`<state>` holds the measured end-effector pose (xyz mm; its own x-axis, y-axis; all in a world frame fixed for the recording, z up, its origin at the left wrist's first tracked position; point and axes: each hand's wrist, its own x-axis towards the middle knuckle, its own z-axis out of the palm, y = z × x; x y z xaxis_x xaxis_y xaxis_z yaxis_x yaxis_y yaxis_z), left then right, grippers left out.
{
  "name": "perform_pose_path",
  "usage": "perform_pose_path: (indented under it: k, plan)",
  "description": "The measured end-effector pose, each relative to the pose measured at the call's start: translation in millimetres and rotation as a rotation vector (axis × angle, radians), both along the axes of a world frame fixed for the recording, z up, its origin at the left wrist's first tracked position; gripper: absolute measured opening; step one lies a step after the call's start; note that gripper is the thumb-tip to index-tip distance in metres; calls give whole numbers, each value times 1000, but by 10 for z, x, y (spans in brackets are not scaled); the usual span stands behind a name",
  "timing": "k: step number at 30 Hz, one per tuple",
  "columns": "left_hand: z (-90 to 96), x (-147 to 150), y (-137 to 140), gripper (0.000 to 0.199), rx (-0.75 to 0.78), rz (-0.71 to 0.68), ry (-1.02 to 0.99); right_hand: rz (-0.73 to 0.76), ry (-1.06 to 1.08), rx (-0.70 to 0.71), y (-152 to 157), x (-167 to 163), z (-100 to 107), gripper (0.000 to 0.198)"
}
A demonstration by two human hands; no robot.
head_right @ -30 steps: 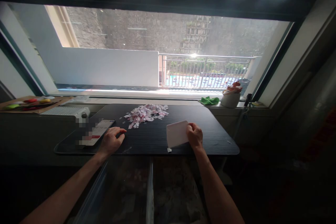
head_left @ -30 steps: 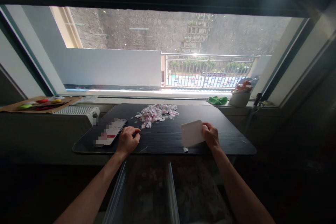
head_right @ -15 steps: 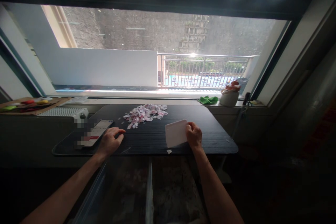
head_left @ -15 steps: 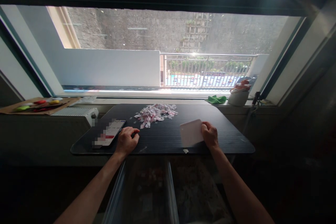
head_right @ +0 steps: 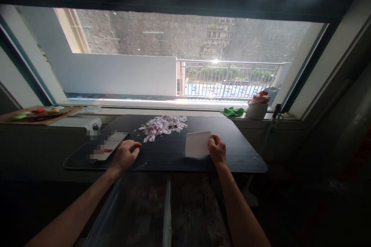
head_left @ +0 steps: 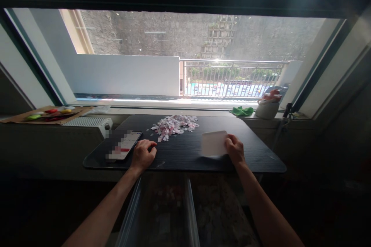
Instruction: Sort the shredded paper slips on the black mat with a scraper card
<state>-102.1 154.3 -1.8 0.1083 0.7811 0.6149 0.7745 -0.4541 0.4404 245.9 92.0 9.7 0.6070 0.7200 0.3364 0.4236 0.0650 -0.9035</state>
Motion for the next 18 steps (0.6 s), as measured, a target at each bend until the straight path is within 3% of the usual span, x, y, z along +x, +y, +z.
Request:
perform_pose_path:
  k: [3, 6, 12, 18]
  plan:
    - [-10, 23, -9, 19, 2, 12, 1, 64, 83, 4, 44, 19, -31, 38]
    - [-19, 52, -17, 18, 6, 25, -8, 240, 157, 6, 115, -54, -39, 41]
    - [-34, 75, -23, 18, 5, 45, -7, 546, 131, 0, 447, -599, 63, 36]
    - [-58, 64, -5, 18, -1, 39, -22, 587, 110, 75, 815, -1095, 113, 23]
